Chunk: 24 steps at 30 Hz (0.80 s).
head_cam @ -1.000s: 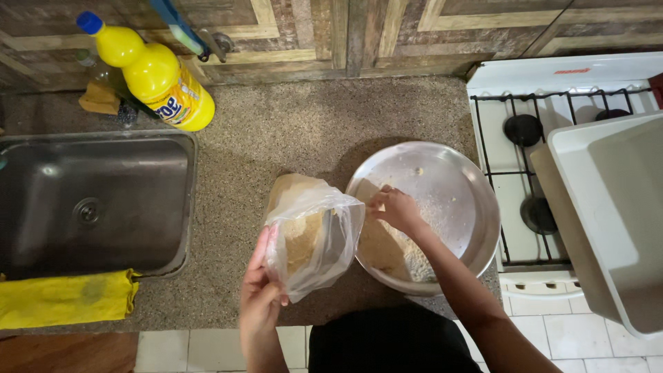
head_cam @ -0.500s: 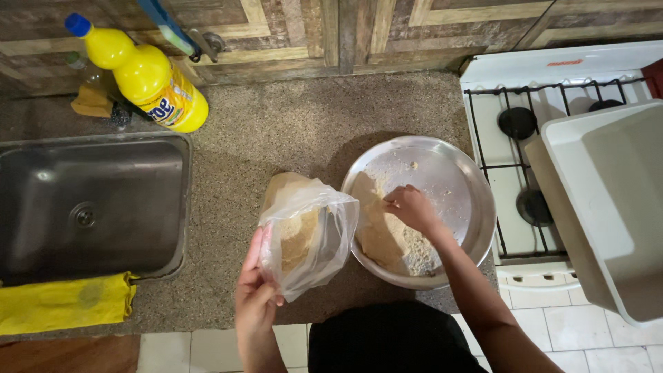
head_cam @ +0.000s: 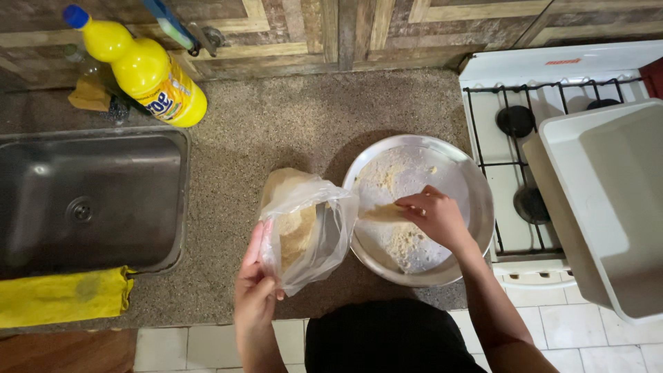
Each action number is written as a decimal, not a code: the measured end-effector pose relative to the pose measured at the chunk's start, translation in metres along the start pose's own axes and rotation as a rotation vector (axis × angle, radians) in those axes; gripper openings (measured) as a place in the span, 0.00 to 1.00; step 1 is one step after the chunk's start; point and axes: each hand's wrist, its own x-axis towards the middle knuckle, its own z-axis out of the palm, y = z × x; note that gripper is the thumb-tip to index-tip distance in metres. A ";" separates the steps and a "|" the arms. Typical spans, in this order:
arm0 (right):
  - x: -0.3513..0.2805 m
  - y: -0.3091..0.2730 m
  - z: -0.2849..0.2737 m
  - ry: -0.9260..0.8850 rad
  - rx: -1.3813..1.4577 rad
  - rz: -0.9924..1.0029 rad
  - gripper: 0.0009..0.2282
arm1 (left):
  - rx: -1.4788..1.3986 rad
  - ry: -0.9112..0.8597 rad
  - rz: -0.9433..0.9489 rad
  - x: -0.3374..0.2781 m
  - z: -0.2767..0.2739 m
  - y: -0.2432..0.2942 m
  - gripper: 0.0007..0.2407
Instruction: The person places portions of dough into a plastic bag by hand and then kneads the dough while it is inside the bag.
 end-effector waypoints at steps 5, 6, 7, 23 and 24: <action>0.000 0.001 -0.011 0.091 -0.099 -0.039 0.07 | -0.008 0.004 -0.059 -0.003 0.009 0.006 0.38; 0.003 0.002 -0.013 0.126 -0.153 -0.014 0.08 | 0.016 0.043 -0.077 -0.001 0.012 0.008 0.38; 0.002 0.001 -0.014 0.129 -0.154 -0.018 0.08 | 0.016 0.042 -0.072 -0.001 0.010 0.006 0.38; 0.016 -0.045 -0.072 0.199 0.191 -0.237 0.08 | 0.308 0.002 0.035 -0.004 0.024 0.007 0.40; 0.015 -0.055 -0.076 0.203 0.224 -0.297 0.07 | 0.583 0.004 0.051 -0.008 0.030 0.010 0.42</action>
